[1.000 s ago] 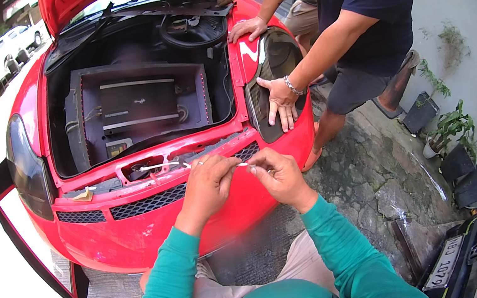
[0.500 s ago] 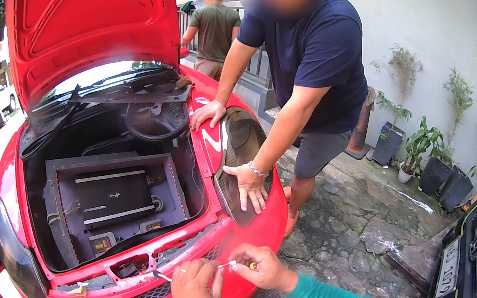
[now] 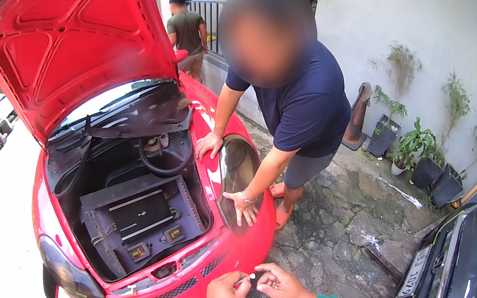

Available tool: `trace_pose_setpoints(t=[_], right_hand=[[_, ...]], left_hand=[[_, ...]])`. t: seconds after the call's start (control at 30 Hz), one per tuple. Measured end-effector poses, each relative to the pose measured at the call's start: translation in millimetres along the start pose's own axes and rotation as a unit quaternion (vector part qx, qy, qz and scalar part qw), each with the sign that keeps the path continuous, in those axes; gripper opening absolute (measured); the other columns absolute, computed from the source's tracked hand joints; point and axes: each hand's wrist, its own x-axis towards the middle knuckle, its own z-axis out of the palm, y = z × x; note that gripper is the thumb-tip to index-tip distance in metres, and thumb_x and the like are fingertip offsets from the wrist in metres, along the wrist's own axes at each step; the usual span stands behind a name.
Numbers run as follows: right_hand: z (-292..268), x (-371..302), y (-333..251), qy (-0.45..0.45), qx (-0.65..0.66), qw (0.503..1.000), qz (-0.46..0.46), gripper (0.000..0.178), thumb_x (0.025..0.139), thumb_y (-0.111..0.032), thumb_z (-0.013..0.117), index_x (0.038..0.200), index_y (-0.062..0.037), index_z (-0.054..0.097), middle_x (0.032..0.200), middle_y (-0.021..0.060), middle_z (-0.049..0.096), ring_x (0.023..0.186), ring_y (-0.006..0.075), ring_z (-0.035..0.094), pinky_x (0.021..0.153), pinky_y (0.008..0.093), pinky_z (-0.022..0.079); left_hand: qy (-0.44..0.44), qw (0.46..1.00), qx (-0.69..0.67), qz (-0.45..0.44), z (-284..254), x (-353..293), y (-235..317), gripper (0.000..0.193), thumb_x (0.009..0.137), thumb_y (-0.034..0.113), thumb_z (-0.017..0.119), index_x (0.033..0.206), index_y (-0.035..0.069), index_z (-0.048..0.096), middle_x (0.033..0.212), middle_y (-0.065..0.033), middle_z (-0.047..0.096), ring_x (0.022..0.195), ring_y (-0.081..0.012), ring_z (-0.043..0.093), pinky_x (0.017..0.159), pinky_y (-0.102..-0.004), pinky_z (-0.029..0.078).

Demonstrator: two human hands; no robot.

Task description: The person works on the front of a red car with the hood open, installing a strip of red LED lights along the edge of the hood. They use a screwdriver to secure the strip and connect wires to the car's electrical system. Another person assists by holding the hood and observing the process.

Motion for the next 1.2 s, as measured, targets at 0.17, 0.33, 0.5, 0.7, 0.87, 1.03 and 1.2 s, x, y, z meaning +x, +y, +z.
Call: trace_pose_setpoints(t=[0.17, 0.33, 0.5, 0.7, 0.87, 1.03, 1.2], right_hand=[[-20.7, -74.1, -98.6, -0.054, -0.064, 0.992, 0.091, 0.056, 0.098, -0.011, 0.072, 0.149, -0.0074, 0.05, 0.09, 0.0032, 0.07, 0.079, 0.0091, 0.063, 0.074, 0.029, 0.054], [-55.0, -153.0, -140.2, -0.157, -0.214, 0.957, 0.119, 0.054, 0.096, -0.027, 0.073, 0.145, -0.0118, 0.054, 0.095, 0.0141, 0.075, 0.083, 0.0333, 0.074, 0.076, 0.0456, 0.058], [-88.7, -237.6, -105.9, -0.106, -0.345, 0.903, 0.232, 0.054, 0.093, -0.033, 0.074, 0.142, -0.0139, 0.059, 0.104, 0.0155, 0.077, 0.097, 0.0396, 0.073, 0.086, 0.0502, 0.057], [-106.9, -336.9, -66.5, -0.01, -0.359, 0.845, 0.396, 0.058, 0.091, -0.037, 0.075, 0.14, -0.0099, 0.061, 0.12, 0.0232, 0.074, 0.113, 0.044, 0.07, 0.098, 0.0507, 0.055], [-100.4, -412.7, -50.4, 0.039, -0.351, 0.796, 0.492, 0.058, 0.085, -0.036, 0.078, 0.137, -0.0109, 0.068, 0.128, 0.0252, 0.071, 0.118, 0.0417, 0.07, 0.102, 0.0476, 0.055], [-90.4, -455.4, -39.2, 0.091, -0.351, 0.767, 0.529, 0.058, 0.084, -0.036, 0.079, 0.133, -0.0063, 0.069, 0.123, 0.0256, 0.073, 0.117, 0.0418, 0.07, 0.101, 0.0469, 0.055], [-62.8, -461.8, -49.4, 0.179, -0.316, 0.787, 0.499, 0.055, 0.083, -0.032, 0.08, 0.129, -0.0047, 0.07, 0.117, 0.0277, 0.074, 0.113, 0.043, 0.071, 0.097, 0.0472, 0.056]], left_hand=[[0.017, 0.973, -0.131, -0.192, -34.9, -25.7, 77.5, 0.02, 0.093, 0.021, 0.076, 0.097, 0.001, 0.079, 0.082, -0.0093, 0.077, 0.075, -0.0117, 0.071, 0.068, -0.0323, 0.056], [0.051, 0.954, -0.155, -0.251, -70.3, -49.2, 144.3, 0.015, 0.094, 0.017, 0.077, 0.092, 0.001, 0.077, 0.081, -0.0022, 0.075, 0.075, -0.0068, 0.063, 0.067, -0.0295, 0.052], [0.08, 0.937, -0.188, -0.283, -68.2, -66.8, 120.2, 0.018, 0.093, 0.011, 0.065, 0.075, 0.007, 0.065, 0.066, 0.0038, 0.055, 0.055, -0.0051, 0.042, 0.051, -0.0273, 0.032], [0.066, 0.901, -0.282, -0.323, -90.0, -55.8, 122.2, 0.016, 0.092, 0.013, 0.059, 0.079, 0.007, 0.067, 0.065, 0.0045, 0.05, 0.057, -0.0071, 0.041, 0.053, -0.028, 0.03], [0.06, 0.882, -0.345, -0.315, -105.0, -31.2, 113.3, 0.011, 0.09, 0.012, 0.06, 0.08, 0.008, 0.064, 0.065, 0.0031, 0.047, 0.056, -0.009, 0.041, 0.052, -0.0277, 0.03], [0.048, 0.868, -0.372, -0.326, -115.9, -20.7, 106.7, 0.009, 0.088, 0.012, 0.06, 0.079, 0.009, 0.061, 0.067, 0.0019, 0.049, 0.058, -0.0107, 0.044, 0.053, -0.0283, 0.033], [0.03, 0.852, -0.408, -0.328, -123.6, -16.6, 103.4, 0.01, 0.09, 0.013, 0.059, 0.081, 0.009, 0.061, 0.067, 0.0006, 0.05, 0.057, -0.0119, 0.046, 0.055, -0.0288, 0.036]])
